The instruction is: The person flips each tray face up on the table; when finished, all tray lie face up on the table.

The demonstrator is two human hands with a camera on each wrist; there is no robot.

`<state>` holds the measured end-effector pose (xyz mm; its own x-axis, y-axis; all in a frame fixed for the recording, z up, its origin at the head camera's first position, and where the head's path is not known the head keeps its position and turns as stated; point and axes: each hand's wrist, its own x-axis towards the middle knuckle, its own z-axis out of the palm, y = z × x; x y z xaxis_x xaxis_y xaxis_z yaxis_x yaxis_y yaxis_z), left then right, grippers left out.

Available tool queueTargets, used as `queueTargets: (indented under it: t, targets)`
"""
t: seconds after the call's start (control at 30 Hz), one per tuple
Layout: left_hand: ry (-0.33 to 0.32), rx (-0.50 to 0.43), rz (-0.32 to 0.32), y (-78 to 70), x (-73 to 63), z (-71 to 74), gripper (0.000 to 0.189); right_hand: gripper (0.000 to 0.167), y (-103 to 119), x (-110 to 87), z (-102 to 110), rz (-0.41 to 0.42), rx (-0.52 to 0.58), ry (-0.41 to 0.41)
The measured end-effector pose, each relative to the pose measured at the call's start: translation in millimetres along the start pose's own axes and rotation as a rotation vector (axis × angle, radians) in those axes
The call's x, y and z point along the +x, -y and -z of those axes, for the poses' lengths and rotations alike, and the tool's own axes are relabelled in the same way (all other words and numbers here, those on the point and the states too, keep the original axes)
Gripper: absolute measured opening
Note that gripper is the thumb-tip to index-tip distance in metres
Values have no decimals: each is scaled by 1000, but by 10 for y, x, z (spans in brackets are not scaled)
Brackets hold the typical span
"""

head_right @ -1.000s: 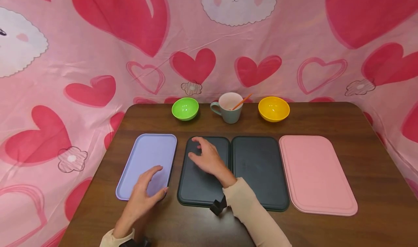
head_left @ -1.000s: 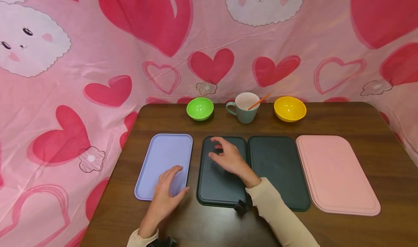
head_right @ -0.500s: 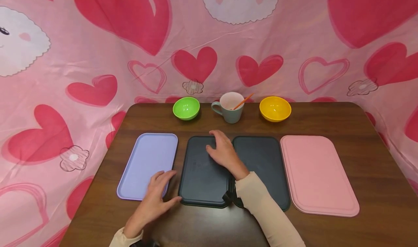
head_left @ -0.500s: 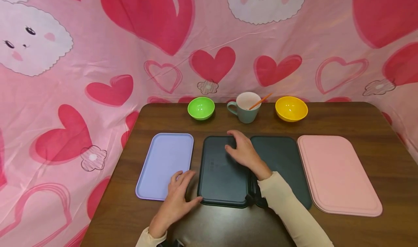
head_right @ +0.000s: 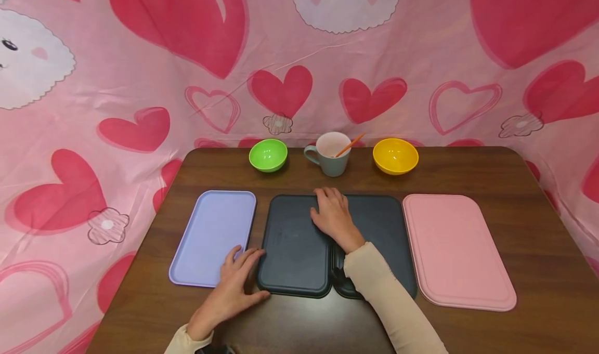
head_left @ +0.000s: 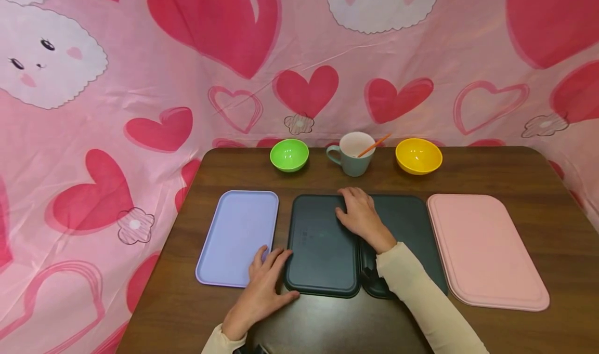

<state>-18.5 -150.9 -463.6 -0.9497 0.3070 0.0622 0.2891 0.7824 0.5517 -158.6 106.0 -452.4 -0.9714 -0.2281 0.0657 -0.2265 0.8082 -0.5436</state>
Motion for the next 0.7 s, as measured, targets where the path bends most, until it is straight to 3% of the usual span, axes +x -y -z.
queueTargets:
  t: [0.2, 0.7]
  targets:
    - [49, 38, 6, 9, 9, -57, 83, 45, -29, -19, -38, -43, -21, 54]
    - [15, 98, -22, 19, 26, -146, 79, 38, -61, -3, -69, -50, -53, 78]
